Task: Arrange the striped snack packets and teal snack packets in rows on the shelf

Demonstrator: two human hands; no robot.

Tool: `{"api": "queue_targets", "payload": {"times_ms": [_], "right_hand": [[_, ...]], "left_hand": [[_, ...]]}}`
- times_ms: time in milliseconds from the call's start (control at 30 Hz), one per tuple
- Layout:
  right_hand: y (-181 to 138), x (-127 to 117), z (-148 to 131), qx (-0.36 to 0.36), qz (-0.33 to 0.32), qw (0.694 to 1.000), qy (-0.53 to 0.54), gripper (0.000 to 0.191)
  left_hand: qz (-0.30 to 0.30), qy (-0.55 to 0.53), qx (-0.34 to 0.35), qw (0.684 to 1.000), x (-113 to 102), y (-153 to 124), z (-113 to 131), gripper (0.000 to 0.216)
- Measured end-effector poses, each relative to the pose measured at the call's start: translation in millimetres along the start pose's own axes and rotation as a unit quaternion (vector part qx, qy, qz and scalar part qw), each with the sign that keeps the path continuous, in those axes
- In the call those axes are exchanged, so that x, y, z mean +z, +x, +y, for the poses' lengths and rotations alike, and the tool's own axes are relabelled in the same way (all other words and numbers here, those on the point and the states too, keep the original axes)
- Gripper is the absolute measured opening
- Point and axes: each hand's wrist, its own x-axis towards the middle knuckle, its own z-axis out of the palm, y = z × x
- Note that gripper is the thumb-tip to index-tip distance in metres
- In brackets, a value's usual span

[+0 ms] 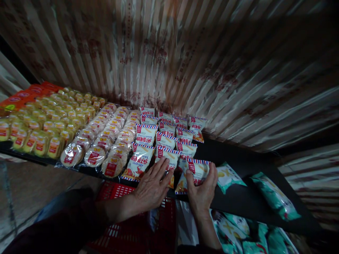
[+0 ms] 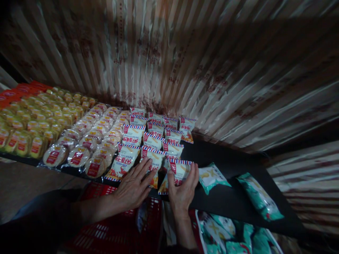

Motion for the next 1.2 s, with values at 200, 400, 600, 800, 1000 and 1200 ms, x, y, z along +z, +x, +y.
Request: {"api": "queue_targets", "payload": {"times_ms": [200,400,600,800,1000,1200], "right_hand": [[0,11,1,-0.005,-0.031,0.999,0.011,0.085],[-3,8,5,0.053,-0.044,0.998,0.006,0.083],[-4,9,2,0.111,-0.073,0.991,0.033,0.081],[-7,14,-5,0.155,-0.091,0.982,0.052,0.085],[-4,10,-4,0.186,-0.061,0.977,0.083,0.081],[-5,12,-4,0.164,-0.044,0.982,0.078,0.075]], "left_hand": [[0.024,0.003,0.008,1.000,6,1,-1,0.060],[0.034,0.006,0.007,0.999,6,3,0,0.060],[0.027,0.000,0.010,1.000,7,2,-1,0.066],[0.029,-0.009,0.019,0.999,11,1,-4,0.061],[0.029,-0.017,0.023,0.999,12,3,-5,0.059],[0.017,-0.025,0.022,0.999,14,3,-6,0.065]]}}
